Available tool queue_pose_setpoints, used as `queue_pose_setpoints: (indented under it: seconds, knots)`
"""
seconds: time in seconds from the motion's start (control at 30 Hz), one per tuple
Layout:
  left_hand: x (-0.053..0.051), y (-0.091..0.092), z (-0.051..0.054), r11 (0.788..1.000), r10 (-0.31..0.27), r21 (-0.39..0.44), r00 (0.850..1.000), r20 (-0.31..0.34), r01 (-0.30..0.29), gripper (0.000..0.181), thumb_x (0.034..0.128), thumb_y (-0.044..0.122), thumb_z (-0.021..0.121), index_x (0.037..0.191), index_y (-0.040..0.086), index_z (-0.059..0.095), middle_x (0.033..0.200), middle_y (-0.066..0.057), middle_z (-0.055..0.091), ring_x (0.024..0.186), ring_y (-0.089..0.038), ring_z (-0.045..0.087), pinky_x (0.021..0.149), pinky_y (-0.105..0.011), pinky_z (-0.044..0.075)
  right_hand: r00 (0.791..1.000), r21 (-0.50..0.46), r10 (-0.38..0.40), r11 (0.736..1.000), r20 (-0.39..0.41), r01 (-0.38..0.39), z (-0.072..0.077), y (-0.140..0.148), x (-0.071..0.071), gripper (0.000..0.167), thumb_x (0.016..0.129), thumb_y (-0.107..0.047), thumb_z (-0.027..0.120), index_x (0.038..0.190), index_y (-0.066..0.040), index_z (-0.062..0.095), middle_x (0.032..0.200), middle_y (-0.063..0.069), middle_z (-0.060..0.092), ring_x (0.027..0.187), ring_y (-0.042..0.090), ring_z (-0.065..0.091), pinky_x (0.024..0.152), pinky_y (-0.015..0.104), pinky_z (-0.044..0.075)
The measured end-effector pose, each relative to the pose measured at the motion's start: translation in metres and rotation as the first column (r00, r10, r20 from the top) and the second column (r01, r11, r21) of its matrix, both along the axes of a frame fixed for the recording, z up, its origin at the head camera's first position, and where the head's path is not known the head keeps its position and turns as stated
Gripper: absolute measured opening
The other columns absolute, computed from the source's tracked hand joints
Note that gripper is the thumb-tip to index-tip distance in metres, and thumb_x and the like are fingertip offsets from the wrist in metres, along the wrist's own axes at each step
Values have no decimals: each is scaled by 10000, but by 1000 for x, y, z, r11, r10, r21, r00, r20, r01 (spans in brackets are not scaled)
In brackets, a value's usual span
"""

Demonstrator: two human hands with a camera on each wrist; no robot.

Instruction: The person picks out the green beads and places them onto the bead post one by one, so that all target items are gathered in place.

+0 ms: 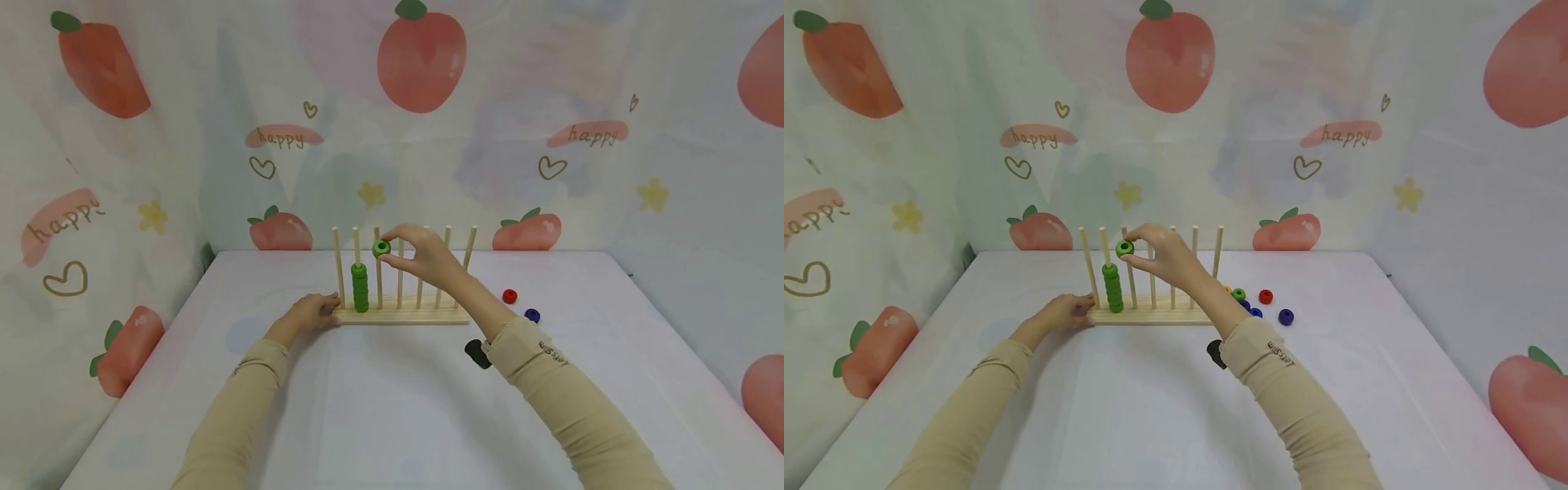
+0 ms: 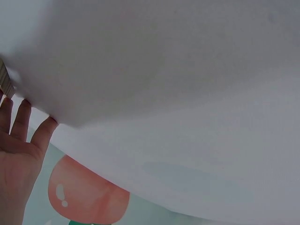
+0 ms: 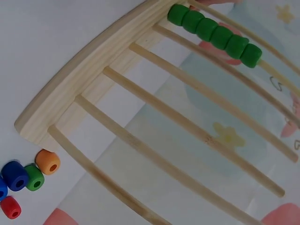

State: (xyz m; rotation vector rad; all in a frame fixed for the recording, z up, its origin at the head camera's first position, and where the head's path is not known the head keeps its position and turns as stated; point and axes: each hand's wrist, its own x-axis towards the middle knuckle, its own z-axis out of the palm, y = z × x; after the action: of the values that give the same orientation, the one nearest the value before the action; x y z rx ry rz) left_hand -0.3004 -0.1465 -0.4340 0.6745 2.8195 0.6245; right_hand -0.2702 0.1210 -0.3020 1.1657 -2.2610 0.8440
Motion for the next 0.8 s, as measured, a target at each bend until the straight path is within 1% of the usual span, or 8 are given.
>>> queue_pose_setpoints:
  seconds: [0.1,0.17,0.27,0.43,0.57,0.7,0.73,0.8]
  knots:
    - [-1,-1,2,1000,18,11,1000,10,-19,533,856,231,694,1308,-3,535,1432,-120,440,1311,-388,410,1086,-485,353,1000,-8,-3,1000,-3,3,5,-5,-3,275,819,-101,725,1055,22,655,1034,156,687,1009,286,640,897,412,519]
    - [-2,-1,3,1000,13,9,1000,-5,-13,531,861,234,689,1306,-10,535,1430,-127,441,1307,-391,414,1082,-487,357,1000,-22,-8,1000,-4,7,8,-8,-4,278,820,-99,723,1057,29,656,1041,163,687,1013,294,638,900,411,518]
    - [-3,-1,2,1000,11,20,1000,-5,-11,537,858,235,691,1307,-14,532,1429,-130,442,1307,-394,412,1085,-488,352,1000,-37,-13,999,3,13,10,-13,-7,281,824,-97,718,1063,38,660,1046,174,686,1020,302,635,911,414,513]
    - [-2,-1,-2,1000,9,24,1000,5,-9,545,854,238,696,1308,-13,530,1425,-132,442,1305,-397,412,1081,-495,354,998,-18,-42,999,44,43,12,-23,-14,287,853,-125,692,1090,33,654,1072,171,678,1044,295,623,941,405,497]
    - [-3,0,-3,1000,1,19,1000,9,-1,548,852,232,698,1310,-14,527,1427,-131,439,1311,-386,410,1087,-480,352,995,14,-82,997,61,82,11,-27,-18,270,877,-105,661,1105,38,640,1104,175,669,1076,299,614,959,402,489]
    - [-5,2,-1,1000,7,3,1000,29,-7,552,849,231,701,1318,1,524,1443,-109,424,1324,-371,399,1097,-465,346,996,20,-89,996,33,88,10,-27,-19,267,880,-79,652,1115,47,632,1122,182,663,1094,306,608,968,400,487]
    - [-5,3,0,1000,11,-2,999,35,-11,553,848,233,702,1319,6,524,1448,-105,419,1326,-371,395,1097,-466,345,996,11,-81,997,21,81,11,-26,-19,267,878,-73,653,1115,48,632,1121,183,663,1093,306,609,966,399,488]
    - [-5,2,0,1000,13,-26,1000,26,-12,546,851,239,699,1318,12,529,1448,-103,419,1316,-375,408,1087,-468,357,998,0,-59,998,-6,59,11,-25,-17,262,870,-61,658,1109,44,633,1113,181,663,1091,306,604,969,401,483]
